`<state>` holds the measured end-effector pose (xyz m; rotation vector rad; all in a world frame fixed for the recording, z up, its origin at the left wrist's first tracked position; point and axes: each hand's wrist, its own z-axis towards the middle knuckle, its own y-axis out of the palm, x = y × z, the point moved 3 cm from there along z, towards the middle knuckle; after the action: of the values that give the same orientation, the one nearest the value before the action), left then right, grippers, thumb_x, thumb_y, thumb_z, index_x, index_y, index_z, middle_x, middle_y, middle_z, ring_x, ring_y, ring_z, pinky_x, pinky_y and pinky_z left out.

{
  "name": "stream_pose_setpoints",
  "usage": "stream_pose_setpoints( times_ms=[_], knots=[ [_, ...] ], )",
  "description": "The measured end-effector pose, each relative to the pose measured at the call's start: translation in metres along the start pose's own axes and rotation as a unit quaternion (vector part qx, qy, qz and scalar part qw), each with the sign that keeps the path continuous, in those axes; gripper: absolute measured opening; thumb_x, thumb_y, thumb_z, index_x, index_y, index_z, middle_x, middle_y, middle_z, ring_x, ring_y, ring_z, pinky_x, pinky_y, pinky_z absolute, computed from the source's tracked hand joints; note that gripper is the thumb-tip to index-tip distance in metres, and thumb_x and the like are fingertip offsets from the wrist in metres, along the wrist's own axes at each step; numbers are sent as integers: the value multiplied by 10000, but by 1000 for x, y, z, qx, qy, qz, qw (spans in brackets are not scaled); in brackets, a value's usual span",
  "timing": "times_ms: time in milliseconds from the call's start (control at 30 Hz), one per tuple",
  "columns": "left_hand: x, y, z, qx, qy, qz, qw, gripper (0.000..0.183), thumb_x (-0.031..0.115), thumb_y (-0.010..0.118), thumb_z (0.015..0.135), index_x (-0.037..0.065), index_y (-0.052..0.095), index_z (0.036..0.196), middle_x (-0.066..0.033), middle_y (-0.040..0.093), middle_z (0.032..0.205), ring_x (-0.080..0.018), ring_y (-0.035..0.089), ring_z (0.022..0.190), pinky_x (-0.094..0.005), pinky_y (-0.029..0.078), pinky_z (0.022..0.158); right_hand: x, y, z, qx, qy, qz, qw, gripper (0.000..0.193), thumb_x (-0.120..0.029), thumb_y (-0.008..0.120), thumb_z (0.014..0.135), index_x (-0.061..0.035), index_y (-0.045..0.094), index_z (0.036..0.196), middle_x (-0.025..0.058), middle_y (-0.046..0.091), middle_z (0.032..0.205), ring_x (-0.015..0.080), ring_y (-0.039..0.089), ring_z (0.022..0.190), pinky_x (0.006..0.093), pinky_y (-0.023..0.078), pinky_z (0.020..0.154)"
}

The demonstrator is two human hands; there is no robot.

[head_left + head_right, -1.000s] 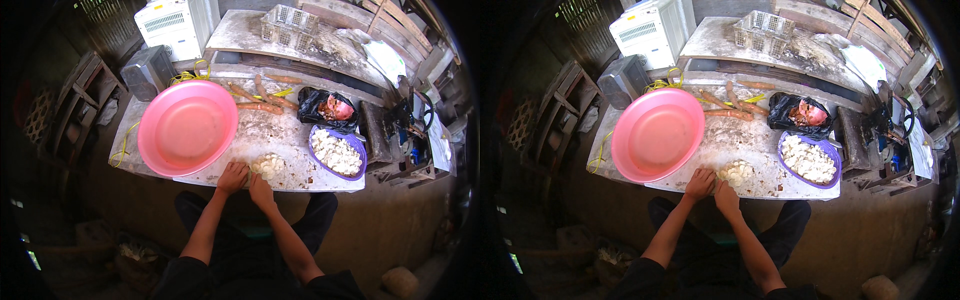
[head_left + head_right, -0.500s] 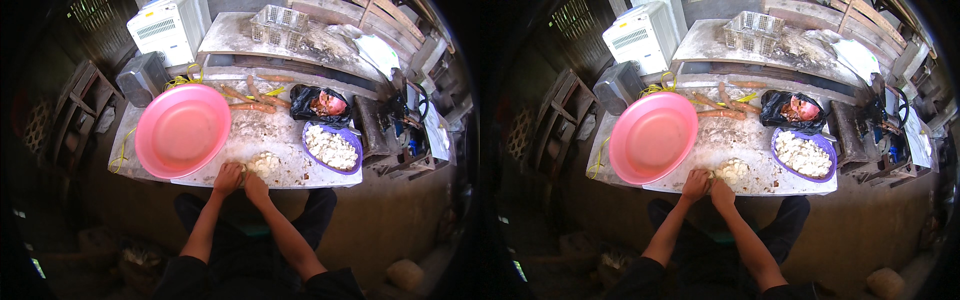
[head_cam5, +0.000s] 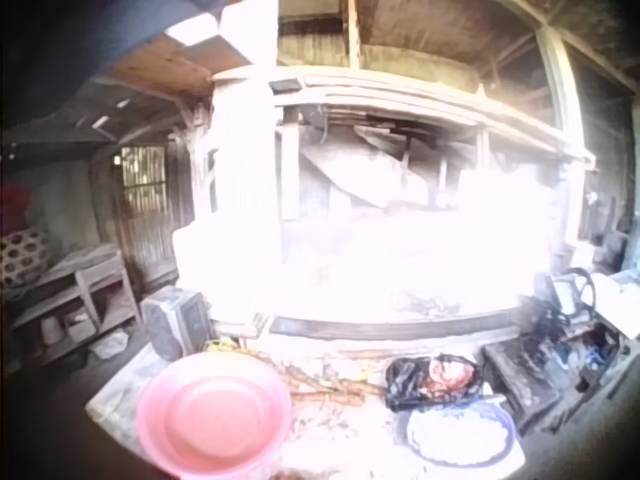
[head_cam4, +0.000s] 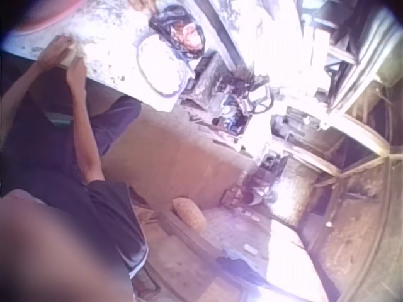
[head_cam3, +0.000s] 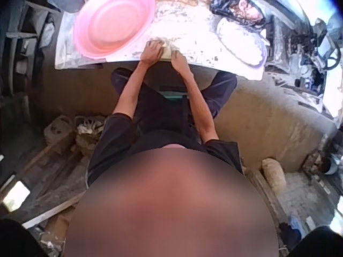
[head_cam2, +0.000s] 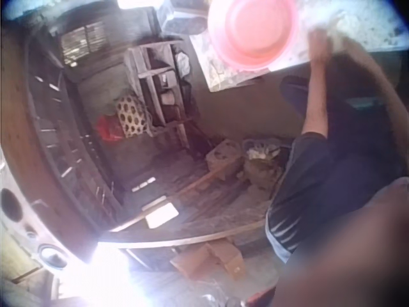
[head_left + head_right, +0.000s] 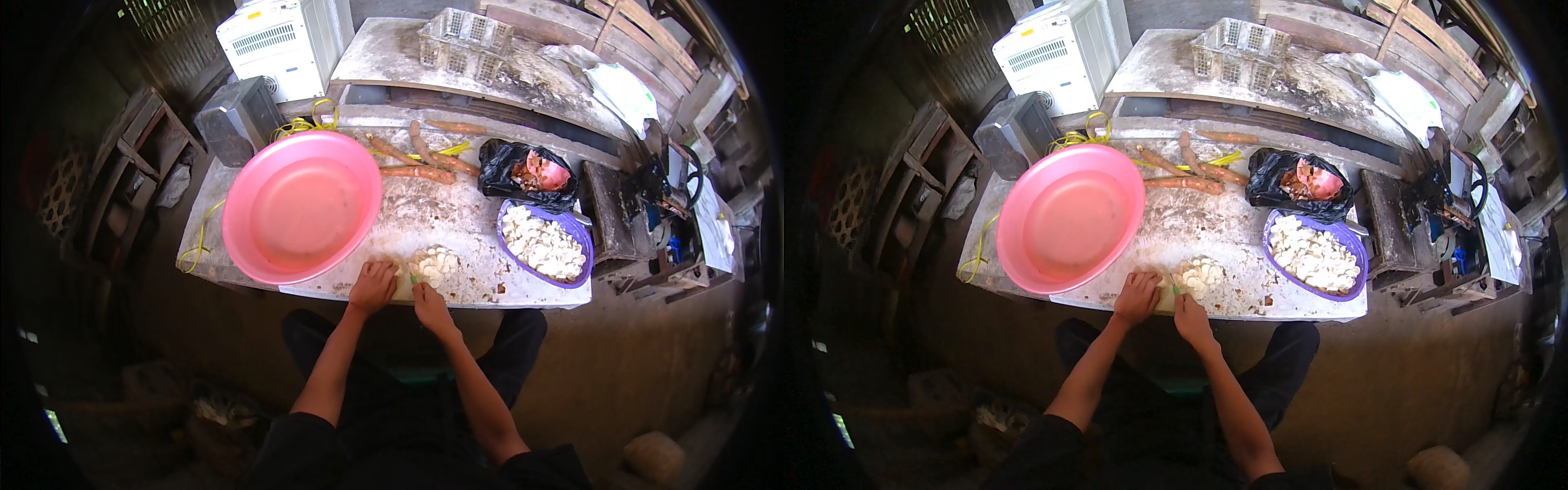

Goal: The person slices a piece of white food on a table using a small green knife.

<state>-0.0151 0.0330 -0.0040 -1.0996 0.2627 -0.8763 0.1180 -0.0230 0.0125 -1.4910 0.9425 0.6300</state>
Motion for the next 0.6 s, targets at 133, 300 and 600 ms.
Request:
stream_pose_setpoints(
  times_ms=[133, 300, 600],
  knots=[
    [2, -2, 0, 1, 2, -13, 1000, 237, 158, 484, 778, 22, 491, 972, -119, 518, 960, -235, 482, 903, -376, 342, 810, -7, 7, -9, 5, -33, -12, 999, 309, -253, 338, 887, 13, 477, 812, 253, 548, 740, 429, 514, 733, 487, 389, 629],
    [3, -4, -1, -11, 1, -22, 1000, 247, 144, 483, 777, 11, 477, 986, -129, 514, 974, -253, 477, 921, -386, 336, 826, -12, 11, -12, 1, -1, -35, 999, 308, -269, 314, 889, -3, 447, 807, 291, 525, 689, 459, 509, 686, 523, 389, 607],
    [10, -8, -1, -19, 5, -5, 1000, 256, 167, 490, 766, 34, 481, 984, -108, 514, 984, -224, 478, 922, -377, 338, 824, -28, 5, -16, -14, 36, -104, 994, 312, -283, 299, 891, -11, 438, 824, 277, 540, 685, 449, 531, 672, 513, 421, 604]
  ],
)
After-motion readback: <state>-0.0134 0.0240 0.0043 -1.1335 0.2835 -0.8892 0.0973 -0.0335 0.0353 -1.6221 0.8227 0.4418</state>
